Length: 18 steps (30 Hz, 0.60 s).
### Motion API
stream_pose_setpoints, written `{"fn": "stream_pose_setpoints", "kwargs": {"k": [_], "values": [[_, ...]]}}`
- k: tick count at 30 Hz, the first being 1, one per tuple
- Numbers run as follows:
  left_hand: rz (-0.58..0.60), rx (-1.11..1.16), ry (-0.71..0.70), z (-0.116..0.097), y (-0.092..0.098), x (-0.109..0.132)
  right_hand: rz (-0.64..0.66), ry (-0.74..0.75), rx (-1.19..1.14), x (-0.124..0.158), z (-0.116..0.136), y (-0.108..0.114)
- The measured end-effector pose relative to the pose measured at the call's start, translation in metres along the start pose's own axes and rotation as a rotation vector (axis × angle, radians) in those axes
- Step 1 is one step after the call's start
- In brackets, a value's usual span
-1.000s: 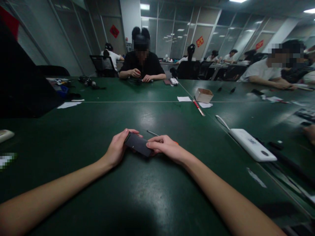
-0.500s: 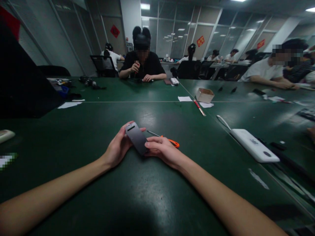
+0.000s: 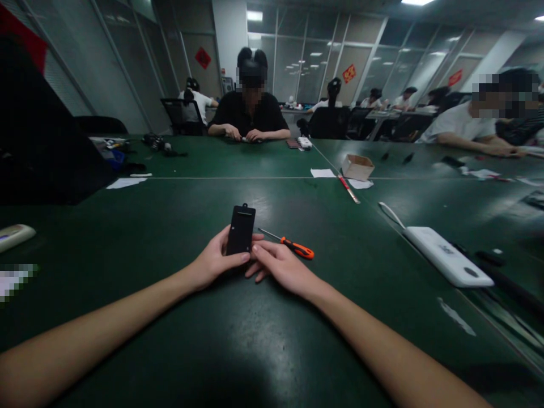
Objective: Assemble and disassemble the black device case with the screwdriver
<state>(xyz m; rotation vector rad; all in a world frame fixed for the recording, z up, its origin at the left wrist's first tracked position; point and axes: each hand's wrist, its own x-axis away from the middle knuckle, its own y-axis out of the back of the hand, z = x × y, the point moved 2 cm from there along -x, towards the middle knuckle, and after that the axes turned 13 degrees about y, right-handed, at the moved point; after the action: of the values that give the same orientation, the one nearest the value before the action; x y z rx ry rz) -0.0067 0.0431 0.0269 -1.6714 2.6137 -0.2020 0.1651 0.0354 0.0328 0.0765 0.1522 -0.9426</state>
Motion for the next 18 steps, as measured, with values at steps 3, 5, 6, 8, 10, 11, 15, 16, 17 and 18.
{"fn": "stream_pose_setpoints", "kwargs": {"k": [3, 5, 6, 8, 10, 11, 15, 16, 17, 18], "values": [[-0.087, 0.153, 0.036, 0.003, 0.006, -0.007, 0.063, 0.026, 0.272, 0.002, 0.004, 0.002], [-0.123, 0.310, 0.099, 0.004, 0.010, -0.012, 0.091, 0.068, 0.434, 0.003, 0.007, 0.001], [-0.144, 0.362, 0.123, 0.004, 0.011, -0.013, 0.105, 0.094, 0.501, 0.003, 0.008, 0.000], [-0.155, 0.428, 0.164, 0.004, 0.013, -0.016, 0.135, 0.144, 0.602, 0.002, 0.010, -0.003], [-0.142, 0.471, 0.178, 0.002, 0.013, -0.016, 0.155, 0.189, 0.667, -0.001, 0.011, -0.004], [-0.128, 0.485, 0.183, 0.001, 0.013, -0.016, 0.160, 0.211, 0.695, -0.002, 0.011, -0.004], [-0.122, 0.483, 0.191, -0.001, 0.012, -0.016, 0.162, 0.345, 0.828, 0.001, 0.008, -0.002], [-0.129, 0.478, 0.188, 0.000, 0.013, -0.017, 0.160, 0.398, 0.869, 0.004, 0.008, -0.003], [-0.134, 0.472, 0.183, 0.000, 0.013, -0.018, 0.161, 0.460, 0.914, 0.006, 0.009, -0.006], [-0.140, 0.468, 0.179, 0.001, 0.013, -0.019, 0.168, 0.536, 0.958, 0.008, 0.012, -0.011]]}}
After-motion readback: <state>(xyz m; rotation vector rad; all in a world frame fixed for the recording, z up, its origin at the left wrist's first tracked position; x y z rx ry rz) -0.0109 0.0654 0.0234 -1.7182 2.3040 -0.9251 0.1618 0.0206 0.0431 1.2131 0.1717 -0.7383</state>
